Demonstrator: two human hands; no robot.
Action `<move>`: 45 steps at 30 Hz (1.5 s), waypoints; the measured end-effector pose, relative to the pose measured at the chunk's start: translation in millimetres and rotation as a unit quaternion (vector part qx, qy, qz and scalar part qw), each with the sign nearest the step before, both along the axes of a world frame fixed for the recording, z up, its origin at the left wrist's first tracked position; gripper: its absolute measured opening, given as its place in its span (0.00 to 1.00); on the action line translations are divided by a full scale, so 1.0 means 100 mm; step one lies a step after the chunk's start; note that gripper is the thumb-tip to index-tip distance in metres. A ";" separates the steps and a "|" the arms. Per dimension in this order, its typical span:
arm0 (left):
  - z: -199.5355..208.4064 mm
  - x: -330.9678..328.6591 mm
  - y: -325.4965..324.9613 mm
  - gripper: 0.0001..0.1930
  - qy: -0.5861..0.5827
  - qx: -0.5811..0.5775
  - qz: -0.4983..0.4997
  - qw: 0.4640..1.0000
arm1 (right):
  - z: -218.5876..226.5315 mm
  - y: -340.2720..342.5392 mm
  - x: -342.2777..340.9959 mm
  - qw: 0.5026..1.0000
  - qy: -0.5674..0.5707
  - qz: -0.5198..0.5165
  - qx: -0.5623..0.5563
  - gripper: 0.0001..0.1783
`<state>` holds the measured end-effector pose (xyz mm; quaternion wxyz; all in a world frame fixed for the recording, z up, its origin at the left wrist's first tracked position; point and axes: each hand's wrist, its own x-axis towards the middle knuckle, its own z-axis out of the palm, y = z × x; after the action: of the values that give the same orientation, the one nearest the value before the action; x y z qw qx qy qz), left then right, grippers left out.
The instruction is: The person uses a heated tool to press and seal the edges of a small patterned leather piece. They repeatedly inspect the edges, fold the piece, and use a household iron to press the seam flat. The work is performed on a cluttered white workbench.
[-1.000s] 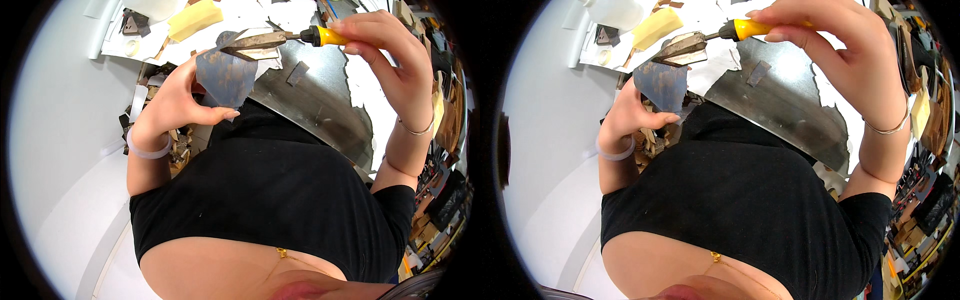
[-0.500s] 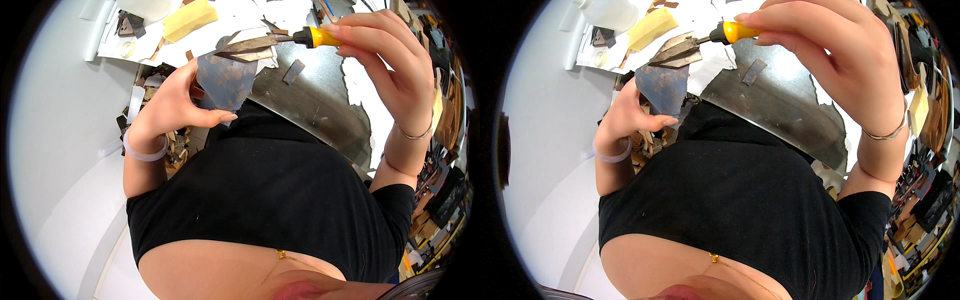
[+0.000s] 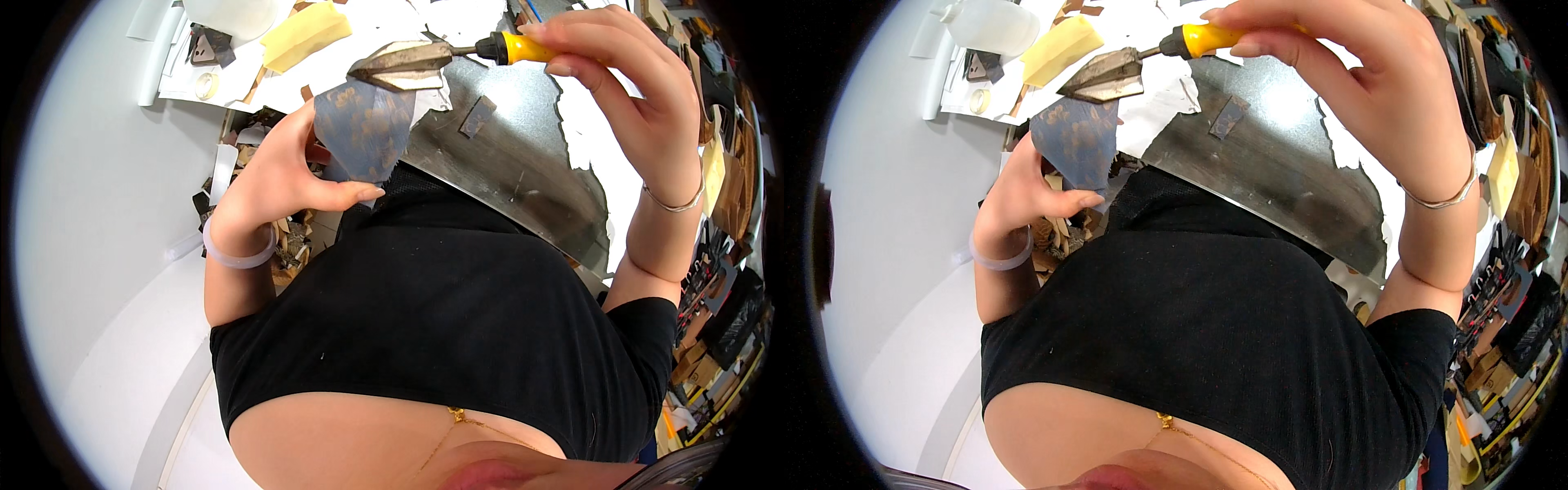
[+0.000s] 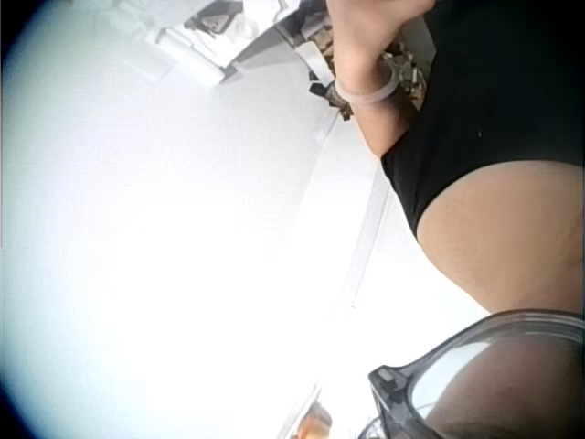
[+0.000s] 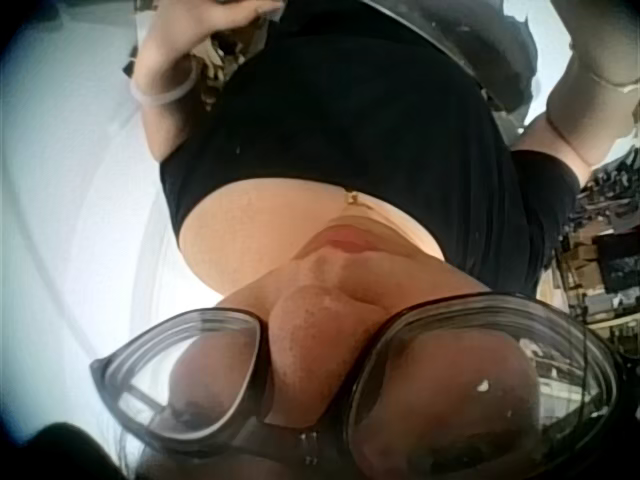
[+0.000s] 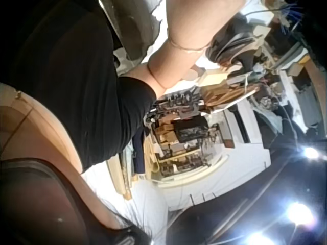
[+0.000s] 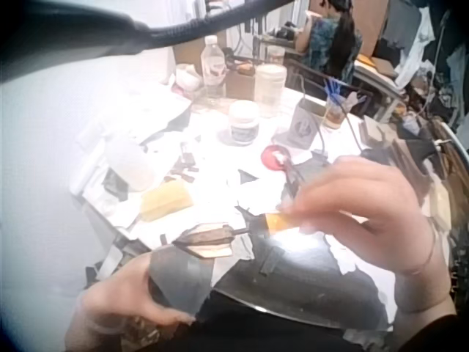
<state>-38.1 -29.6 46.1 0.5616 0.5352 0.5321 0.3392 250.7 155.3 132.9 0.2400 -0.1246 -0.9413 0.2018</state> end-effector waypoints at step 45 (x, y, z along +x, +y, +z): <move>-0.02 0.10 0.04 0.33 -0.083 -0.094 0.063 0.990 | 0.08 -0.15 0.02 0.966 -0.049 0.075 0.242 0.18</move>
<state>-27.7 -25.1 44.3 0.6295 0.4151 0.5457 0.3656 252.5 139.9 141.3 0.2009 -0.0016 -0.9794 -0.0212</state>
